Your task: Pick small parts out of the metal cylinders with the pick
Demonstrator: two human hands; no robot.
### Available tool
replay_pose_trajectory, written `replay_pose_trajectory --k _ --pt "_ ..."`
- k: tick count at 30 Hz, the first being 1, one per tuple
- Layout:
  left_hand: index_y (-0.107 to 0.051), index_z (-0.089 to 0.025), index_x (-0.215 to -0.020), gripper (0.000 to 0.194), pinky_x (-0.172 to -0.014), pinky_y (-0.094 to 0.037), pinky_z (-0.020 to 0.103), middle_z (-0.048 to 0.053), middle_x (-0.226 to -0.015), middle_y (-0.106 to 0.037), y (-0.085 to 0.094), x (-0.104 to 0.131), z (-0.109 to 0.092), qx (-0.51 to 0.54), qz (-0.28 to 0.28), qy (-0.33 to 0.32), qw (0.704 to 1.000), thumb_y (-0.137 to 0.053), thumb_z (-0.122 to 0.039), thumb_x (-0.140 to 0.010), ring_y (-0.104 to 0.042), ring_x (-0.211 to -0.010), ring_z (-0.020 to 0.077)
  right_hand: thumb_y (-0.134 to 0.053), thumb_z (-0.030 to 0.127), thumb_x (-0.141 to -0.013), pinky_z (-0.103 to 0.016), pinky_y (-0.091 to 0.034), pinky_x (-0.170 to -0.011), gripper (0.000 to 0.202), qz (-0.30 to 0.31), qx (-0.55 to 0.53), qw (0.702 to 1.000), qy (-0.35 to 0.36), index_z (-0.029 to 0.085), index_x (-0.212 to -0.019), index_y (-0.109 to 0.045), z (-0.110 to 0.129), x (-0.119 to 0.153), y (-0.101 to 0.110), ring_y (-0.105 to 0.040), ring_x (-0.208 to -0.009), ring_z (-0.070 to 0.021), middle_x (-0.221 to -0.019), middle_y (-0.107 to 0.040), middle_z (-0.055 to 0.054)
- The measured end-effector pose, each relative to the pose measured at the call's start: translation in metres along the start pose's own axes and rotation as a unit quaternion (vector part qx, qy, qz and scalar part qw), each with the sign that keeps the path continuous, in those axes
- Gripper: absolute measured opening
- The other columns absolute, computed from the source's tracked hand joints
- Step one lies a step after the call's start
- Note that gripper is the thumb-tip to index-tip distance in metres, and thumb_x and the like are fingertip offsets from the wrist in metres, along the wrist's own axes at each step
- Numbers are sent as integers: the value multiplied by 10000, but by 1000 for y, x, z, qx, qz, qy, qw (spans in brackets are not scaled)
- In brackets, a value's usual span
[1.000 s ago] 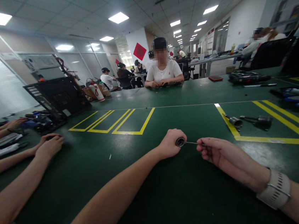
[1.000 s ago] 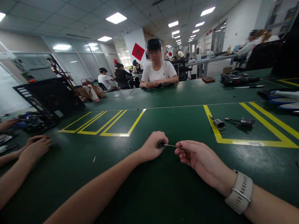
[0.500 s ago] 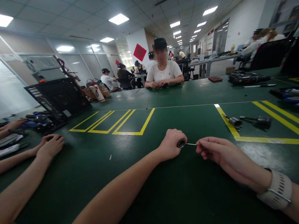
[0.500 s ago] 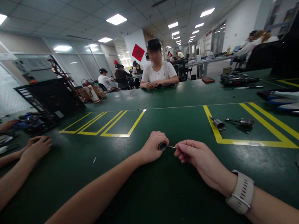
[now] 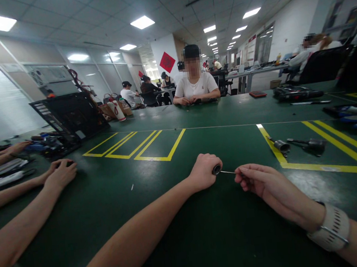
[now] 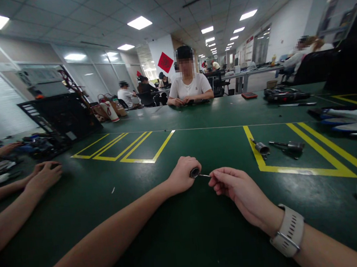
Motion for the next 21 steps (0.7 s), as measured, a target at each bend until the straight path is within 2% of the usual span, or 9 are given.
replay_pose_trajectory --k 7,12,21 --pt "-563 -170 -799 180 -767 -362 304 14 -834 -601 -2 0 2 9 5 18 1000 -525 -35 -686 -536 -842 170 -631 249 -775 -263 -467 -637 106 -22 -59 997 -34 163 -772 -692 -3 -3 4 -577 -684 -139 -766 -653 -47" --pt "-565 -170 -793 187 -769 -369 309 10 -823 -600 -2 0 2 24 -10 31 999 -528 -26 -678 -538 -831 168 -641 233 -772 -235 -458 -616 96 -25 -73 997 -32 155 -759 -694 -4 -3 3 -566 -666 -123 -736 -654 -43" --pt "-572 -166 -809 188 -774 -396 328 19 -827 -608 0 -1 4 17 -9 80 997 -520 -29 -691 -546 -832 174 -663 278 -733 -266 -436 -567 125 -66 -22 998 2 154 -736 -681 -3 -5 6 -548 -618 -138 -707 -641 -50"
Point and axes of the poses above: each hand's wrist, its own x-axis away from the middle knuckle, its own y-axis out of the back of the hand, z = x × y, the point moved 2 cm from there along -x, towards the middle knuckle
